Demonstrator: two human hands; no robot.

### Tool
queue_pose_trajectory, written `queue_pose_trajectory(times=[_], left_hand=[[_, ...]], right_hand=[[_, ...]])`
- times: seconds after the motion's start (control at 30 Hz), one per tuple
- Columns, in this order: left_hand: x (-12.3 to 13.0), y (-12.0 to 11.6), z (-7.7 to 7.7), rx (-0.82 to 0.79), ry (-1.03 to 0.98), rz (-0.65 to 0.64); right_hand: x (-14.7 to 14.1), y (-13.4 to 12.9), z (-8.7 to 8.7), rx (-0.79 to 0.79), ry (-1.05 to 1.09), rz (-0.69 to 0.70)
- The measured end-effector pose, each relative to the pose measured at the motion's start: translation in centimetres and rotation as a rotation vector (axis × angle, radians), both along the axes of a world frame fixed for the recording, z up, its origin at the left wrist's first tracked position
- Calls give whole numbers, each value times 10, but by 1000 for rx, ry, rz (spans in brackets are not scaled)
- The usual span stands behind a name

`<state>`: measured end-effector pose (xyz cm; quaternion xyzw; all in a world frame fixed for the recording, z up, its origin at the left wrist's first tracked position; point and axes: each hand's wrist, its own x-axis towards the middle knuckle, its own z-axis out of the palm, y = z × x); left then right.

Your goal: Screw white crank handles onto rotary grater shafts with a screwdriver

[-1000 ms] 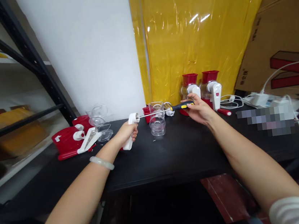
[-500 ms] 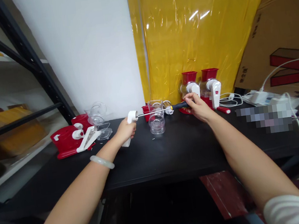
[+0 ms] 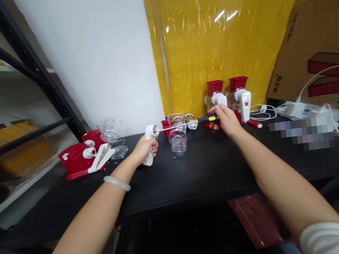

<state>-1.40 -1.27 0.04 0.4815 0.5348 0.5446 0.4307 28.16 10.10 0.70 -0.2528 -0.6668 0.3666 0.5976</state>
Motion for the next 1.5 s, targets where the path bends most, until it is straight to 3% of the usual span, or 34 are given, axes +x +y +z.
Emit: queue_pose_trajectory(times=[0.1,0.23,0.47,0.67,0.9,1.27,1.4,1.5], left_hand=[[-1,3,0,272,-14,-11],[-5,9,-4,529,26,71],[-9,10,-6,820,317,205],[0,0,1,752,366,317],[-8,5,-4,815,363,306],[-2,3,-5,722,312,209],[-2,2,-4,711,318,228],[-4,1,-5,661,319,321]], right_hand=[[-6,-10,-2,140,-76,-206],[-11,-24,-3,243,22,-247],[-9,-33,1,265,76,-286],[-5,-32,4,268,66,-303],[-6,-19,3,343,112,-302],[-3,-15,2,360,150,-304],[-3,-12,1,355,174,-241],[-3,-10,0,332,178,-190]])
